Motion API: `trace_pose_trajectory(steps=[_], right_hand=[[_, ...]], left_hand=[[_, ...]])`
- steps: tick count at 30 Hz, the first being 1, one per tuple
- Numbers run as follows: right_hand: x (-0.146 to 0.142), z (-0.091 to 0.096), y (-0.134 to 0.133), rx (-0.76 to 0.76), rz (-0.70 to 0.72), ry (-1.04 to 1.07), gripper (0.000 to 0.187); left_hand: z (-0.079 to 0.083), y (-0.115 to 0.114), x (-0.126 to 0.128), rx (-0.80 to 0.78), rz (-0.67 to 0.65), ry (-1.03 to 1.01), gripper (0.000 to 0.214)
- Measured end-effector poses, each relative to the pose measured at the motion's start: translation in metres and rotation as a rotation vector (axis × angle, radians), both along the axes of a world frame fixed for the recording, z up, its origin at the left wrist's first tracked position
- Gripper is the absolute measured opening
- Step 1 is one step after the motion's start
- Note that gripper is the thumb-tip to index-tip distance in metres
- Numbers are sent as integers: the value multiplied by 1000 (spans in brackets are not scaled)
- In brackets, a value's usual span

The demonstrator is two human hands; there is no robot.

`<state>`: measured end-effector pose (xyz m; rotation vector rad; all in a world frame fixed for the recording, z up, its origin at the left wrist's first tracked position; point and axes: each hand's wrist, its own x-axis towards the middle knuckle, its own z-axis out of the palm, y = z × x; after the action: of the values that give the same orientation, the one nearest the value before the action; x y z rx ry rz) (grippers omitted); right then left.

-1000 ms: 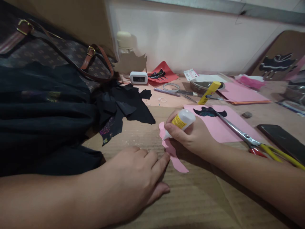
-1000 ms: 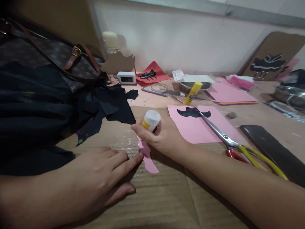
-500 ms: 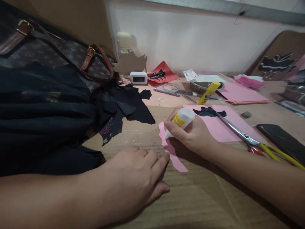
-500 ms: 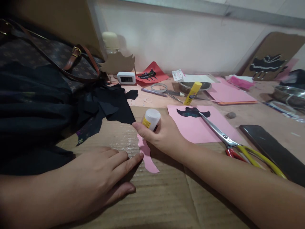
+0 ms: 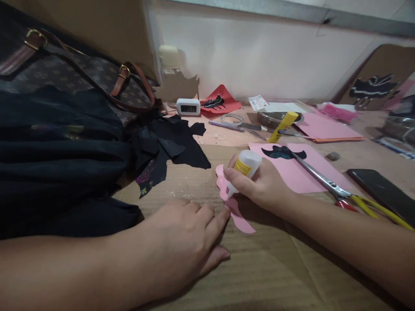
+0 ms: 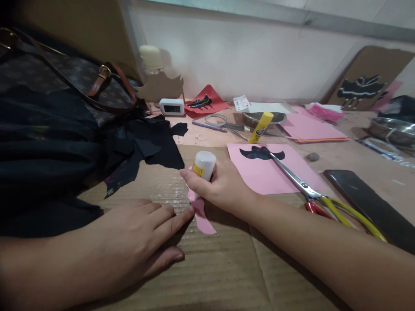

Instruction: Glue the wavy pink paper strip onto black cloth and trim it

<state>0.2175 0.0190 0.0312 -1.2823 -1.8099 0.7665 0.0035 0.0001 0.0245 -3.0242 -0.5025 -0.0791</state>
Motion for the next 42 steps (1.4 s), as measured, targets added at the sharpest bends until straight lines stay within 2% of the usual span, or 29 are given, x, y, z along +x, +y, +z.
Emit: trace_pose_trajectory(steps=[9, 15, 18, 21, 24, 30, 34, 39, 42], right_hand=[[3, -5, 7, 87, -97, -40, 39], [6, -6, 14, 59, -196, 235, 42], [6, -5, 12, 33, -140, 238, 42], [3, -3, 7, -27, -19, 134, 39], [1, -1, 3, -27, 45, 45, 37], [5, 0, 4, 125, 5, -25, 34], [6, -1, 4, 113, -47, 48, 35], [2, -1, 2, 46, 37, 4, 34], [2, -3, 4, 41, -35, 3, 34]], left_hand=[[-1, 0, -1, 9, -1, -19, 55], [0, 0, 0, 13, -9, -35, 54], [-1, -1, 0, 34, -7, -31, 56], [-2, -1, 0, 45, -7, -16, 57], [-2, -1, 0, 38, -7, -16, 56], [-1, 0, 1, 21, 1, -26, 56], [-1, 0, 2, 29, 0, -27, 57], [-1, 0, 2, 39, -3, -41, 56], [-2, 0, 1, 36, 1, -48, 55]])
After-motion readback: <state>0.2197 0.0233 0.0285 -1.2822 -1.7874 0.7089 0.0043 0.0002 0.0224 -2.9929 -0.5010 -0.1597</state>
